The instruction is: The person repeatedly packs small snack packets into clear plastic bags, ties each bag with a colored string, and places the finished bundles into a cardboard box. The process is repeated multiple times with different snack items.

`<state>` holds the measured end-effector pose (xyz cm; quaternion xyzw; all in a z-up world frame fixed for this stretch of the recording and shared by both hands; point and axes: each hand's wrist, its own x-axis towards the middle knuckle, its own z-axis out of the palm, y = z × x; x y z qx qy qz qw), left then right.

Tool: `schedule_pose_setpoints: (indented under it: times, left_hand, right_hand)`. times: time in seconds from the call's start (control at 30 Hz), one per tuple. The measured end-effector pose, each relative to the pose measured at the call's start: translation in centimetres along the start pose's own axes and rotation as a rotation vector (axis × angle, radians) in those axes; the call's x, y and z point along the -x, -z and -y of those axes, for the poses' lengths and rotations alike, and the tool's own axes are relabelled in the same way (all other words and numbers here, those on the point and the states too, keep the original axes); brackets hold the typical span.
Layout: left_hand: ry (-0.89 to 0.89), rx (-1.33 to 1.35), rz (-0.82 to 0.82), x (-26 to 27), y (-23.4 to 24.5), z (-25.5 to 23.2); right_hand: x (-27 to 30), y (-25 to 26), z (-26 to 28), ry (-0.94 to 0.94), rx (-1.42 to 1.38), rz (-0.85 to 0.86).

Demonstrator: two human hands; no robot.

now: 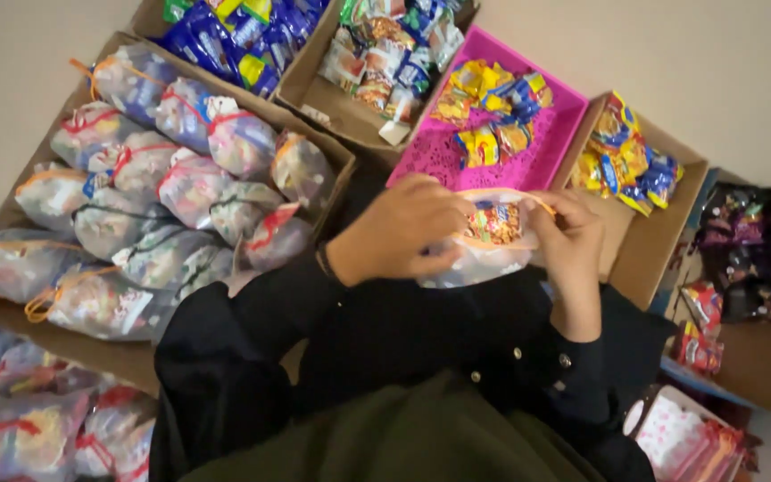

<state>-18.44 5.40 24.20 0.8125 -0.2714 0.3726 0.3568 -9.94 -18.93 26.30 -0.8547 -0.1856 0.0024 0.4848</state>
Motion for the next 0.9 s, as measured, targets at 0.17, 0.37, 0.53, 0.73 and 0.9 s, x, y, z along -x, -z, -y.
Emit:
schedule_pose_setpoints:
  times: [0.17, 0.37, 0.53, 0.73, 0.9]
  left_hand:
    - [0.306, -0.069, -0.250, 2.7, 2.4, 16.3]
    - [0.813, -0.406, -0.313, 8.4, 2.9, 36.6]
    - [1.097, -0.530, -0.219, 10.0, -0.5, 45.9]
    - [1.255, -0.733, -0.194, 9.1, -2.5, 47.7]
    - [1.069, -0.627, -0.437, 7.9, -1.0, 44.5]
  right_hand:
    - [-3.7, -2.6, 0.3, -0.234, -0.147, -0.184]
    - [-8.0, -2.4, -1.8, -0.273, -0.282, -0.164]
    - [-10.3, -4.6, -4.1, -0.148, -0.216, -0.129]
    - [-10.4, -5.4, -8.6, -0.249, -0.280, -0.167]
    - [-10.2, -5.4, -7.2, -0.294, -0.322, -0.200]
